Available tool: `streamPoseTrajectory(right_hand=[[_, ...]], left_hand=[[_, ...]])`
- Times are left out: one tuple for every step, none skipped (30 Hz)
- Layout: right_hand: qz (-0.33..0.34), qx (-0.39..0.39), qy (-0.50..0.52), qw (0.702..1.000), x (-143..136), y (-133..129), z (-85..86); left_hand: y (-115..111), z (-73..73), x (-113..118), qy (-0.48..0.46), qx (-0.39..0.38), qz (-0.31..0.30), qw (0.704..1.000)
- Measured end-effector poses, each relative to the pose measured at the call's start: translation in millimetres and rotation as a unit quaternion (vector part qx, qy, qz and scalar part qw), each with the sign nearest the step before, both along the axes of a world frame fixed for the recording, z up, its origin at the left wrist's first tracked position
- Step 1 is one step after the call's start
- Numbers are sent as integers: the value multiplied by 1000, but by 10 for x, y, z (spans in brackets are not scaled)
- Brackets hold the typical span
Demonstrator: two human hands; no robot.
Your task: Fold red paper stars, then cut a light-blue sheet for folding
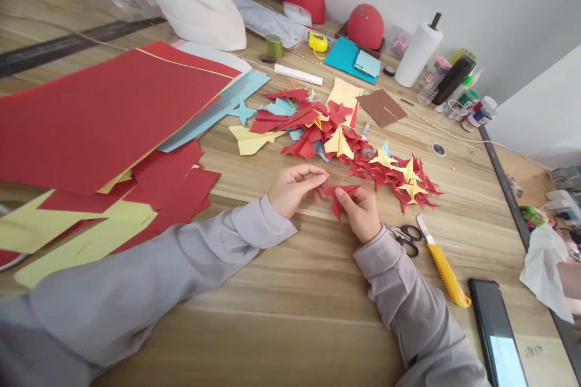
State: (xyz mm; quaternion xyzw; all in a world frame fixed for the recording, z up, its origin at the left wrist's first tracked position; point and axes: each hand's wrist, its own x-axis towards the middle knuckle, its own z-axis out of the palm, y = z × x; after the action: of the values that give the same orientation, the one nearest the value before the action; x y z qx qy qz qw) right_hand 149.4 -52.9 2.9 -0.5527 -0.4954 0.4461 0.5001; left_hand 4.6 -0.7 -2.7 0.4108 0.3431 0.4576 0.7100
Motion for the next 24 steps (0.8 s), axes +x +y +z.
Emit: streamPoseTrajectory(right_hand=[[-4,0,3,1000,-1,2,-8],[-4,-1,4,1000,-2,4,-12],[-2,-1,4,1000,-3,5,-11],[0,-1,3,1000,-4,6,-7],[3,-1,1,1000,-4,7,-1],[7,-2,-1,1000,-3,8,2],[10,-3,-2,1000,0,9,2],[14,-4,-2,1000,5,9,-5],[16,-5,1,1000,14,10,-17],[15,-4,6,1000,24,11,-35],[12,-1,16,1000,37,12,-56],[10,3,27,1000,50,12,-77],[11,7,39,999,62,12,-95],[14,14,50,999,70,11,-106],[20,19,58,998,74,8,-108],[27,23,60,998,73,5,-101],[33,25,54,998,66,2,-85],[36,24,42,998,54,0,-64],[37,21,28,999,39,-2,-39],[35,15,14,999,23,-2,-16],[30,9,5,999,9,-1,3],[24,4,1,1000,-2,2,15],[17,0,0,1000,-10,5,21],[10,-2,1,1000,-13,9,19]], left_hand=[[-4,7,1,2,2,-2,1000],[-10,14,1,7,7,-6,1000],[-18,21,2,15,13,-13,1000],[-26,27,3,24,20,-19,999],[-34,32,3,31,26,-26,999],[-41,36,3,37,30,-34,998],[-46,38,2,41,32,-41,998],[-48,39,1,43,34,-45,998],[-48,39,-1,44,36,-46,997],[-45,37,-3,45,37,-47,997],[-41,34,-5,45,36,-44,997],[-35,29,-6,44,34,-37,998],[-28,22,-6,41,32,-25,998],[-22,14,-5,37,29,-10,999],[-16,5,-2,30,27,8,999],[-11,-4,2,23,26,24,999],[-8,-11,7,17,25,37,999],[-6,-17,11,13,25,46,999],[-5,-21,16,10,25,49,998],[-4,-22,19,8,24,51,998],[-4,-22,21,8,24,50,998],[-3,-19,21,8,23,49,998],[-2,-16,21,8,24,49,998],[-1,-13,20,10,24,47,999]])
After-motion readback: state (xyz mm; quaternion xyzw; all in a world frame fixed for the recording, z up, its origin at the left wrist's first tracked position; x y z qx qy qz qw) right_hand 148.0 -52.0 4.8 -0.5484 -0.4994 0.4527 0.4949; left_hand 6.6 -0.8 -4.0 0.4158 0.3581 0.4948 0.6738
